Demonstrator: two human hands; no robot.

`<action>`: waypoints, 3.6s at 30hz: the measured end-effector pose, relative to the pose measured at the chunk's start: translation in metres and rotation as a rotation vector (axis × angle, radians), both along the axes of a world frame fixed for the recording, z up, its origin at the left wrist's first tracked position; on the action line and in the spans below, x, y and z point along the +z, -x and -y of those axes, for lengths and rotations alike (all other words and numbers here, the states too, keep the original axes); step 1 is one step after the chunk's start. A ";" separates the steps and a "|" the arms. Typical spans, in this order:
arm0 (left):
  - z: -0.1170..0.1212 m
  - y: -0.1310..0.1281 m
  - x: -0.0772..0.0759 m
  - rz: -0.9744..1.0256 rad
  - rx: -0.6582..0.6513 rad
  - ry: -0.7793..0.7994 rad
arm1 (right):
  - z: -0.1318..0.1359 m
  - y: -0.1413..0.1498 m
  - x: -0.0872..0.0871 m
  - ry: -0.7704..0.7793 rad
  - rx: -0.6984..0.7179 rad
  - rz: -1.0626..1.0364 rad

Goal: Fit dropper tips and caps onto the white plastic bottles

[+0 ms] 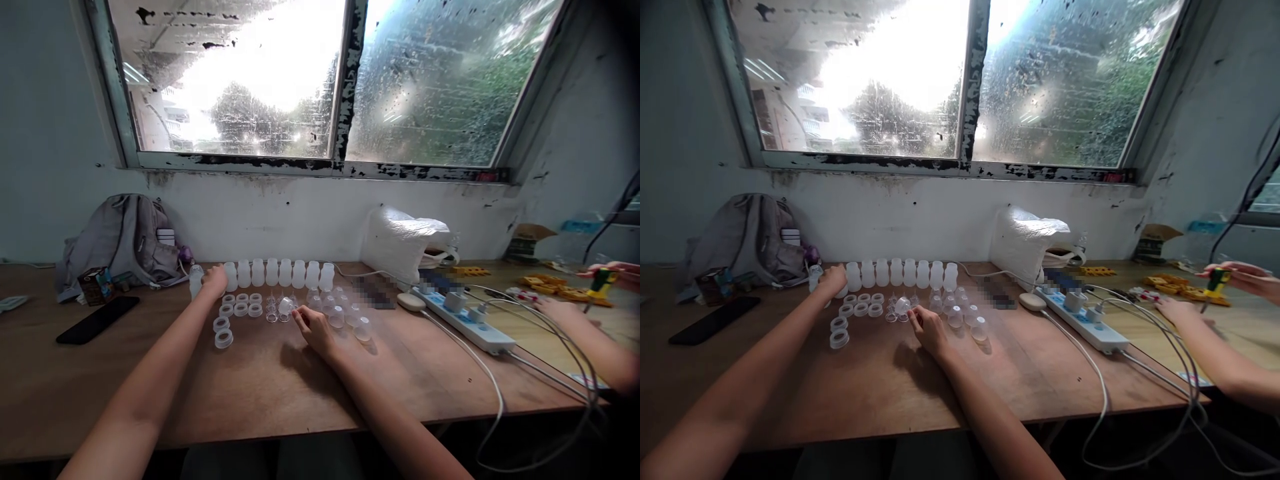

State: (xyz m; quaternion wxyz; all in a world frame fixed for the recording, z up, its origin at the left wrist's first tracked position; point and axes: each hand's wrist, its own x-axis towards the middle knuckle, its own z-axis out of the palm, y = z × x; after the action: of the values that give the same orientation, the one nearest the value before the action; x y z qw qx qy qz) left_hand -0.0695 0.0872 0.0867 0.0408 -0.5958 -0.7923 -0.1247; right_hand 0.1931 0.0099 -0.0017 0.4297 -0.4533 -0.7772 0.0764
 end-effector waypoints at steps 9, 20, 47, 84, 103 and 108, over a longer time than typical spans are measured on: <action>0.068 -0.052 0.023 -0.048 -0.210 -0.165 | -0.001 -0.001 0.000 0.028 -0.045 -0.114; 0.085 -0.095 -0.043 0.554 -0.949 -0.339 | 0.001 -0.003 0.004 0.055 -0.077 -0.320; 0.092 -0.111 -0.089 0.966 -1.088 -0.095 | 0.013 0.002 0.026 0.208 0.297 -0.722; 0.085 -0.098 -0.078 0.771 -0.973 -0.094 | 0.007 0.000 0.024 0.360 0.410 -0.884; 0.074 -0.073 -0.069 0.668 -0.902 -0.310 | -0.006 -0.007 0.017 0.414 0.305 -0.839; 0.073 -0.070 -0.069 0.710 -0.912 -0.240 | -0.006 -0.008 0.017 0.428 0.361 -0.856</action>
State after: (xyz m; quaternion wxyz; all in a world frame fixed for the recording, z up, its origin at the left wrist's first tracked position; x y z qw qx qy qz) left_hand 0.0009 0.0138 0.0180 -0.2178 -0.7894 -0.4015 -0.4101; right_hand 0.2009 0.0162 0.0151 0.5869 -0.3177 -0.5644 0.4859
